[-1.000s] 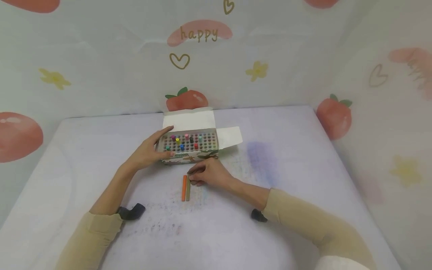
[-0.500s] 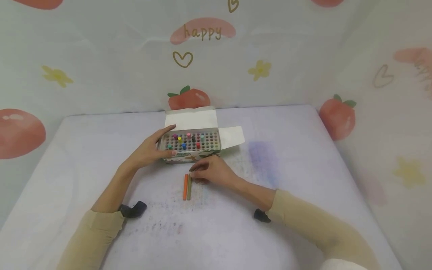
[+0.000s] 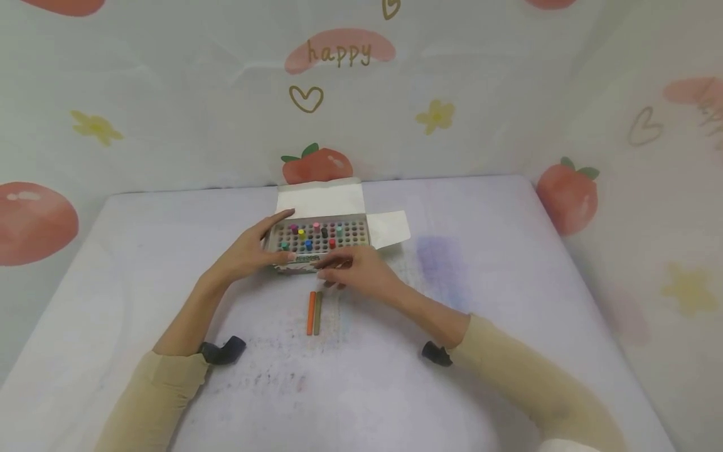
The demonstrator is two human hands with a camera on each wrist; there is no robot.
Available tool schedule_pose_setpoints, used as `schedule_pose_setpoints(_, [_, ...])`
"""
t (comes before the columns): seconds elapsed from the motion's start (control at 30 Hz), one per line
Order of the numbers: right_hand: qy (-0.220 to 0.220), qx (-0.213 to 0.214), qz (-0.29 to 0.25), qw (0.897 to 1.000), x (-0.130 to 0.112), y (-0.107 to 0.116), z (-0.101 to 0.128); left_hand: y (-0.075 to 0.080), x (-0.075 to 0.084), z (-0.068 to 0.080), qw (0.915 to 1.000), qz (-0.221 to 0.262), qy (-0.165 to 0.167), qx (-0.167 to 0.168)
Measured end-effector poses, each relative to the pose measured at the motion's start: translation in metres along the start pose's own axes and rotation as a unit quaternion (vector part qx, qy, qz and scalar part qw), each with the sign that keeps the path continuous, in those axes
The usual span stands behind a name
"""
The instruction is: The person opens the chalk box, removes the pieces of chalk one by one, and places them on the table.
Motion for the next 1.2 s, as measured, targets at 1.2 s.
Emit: schedule_pose_setpoints(1.2, [0.089,0.088,0.085,0.989,-0.033,0.063,-0.02,-0.001,0.001,0.001,0.9998,0.015,0.008,-0.007])
Point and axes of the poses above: each hand's wrist, its own z-axis away from the middle knuckle, its own y-axis out of the back of the hand, x = y × z, the point moved 10 cm from there along -z, towards the middle knuckle, and after that the axes turned 6 degrees about -z, right-handed, at the moved point
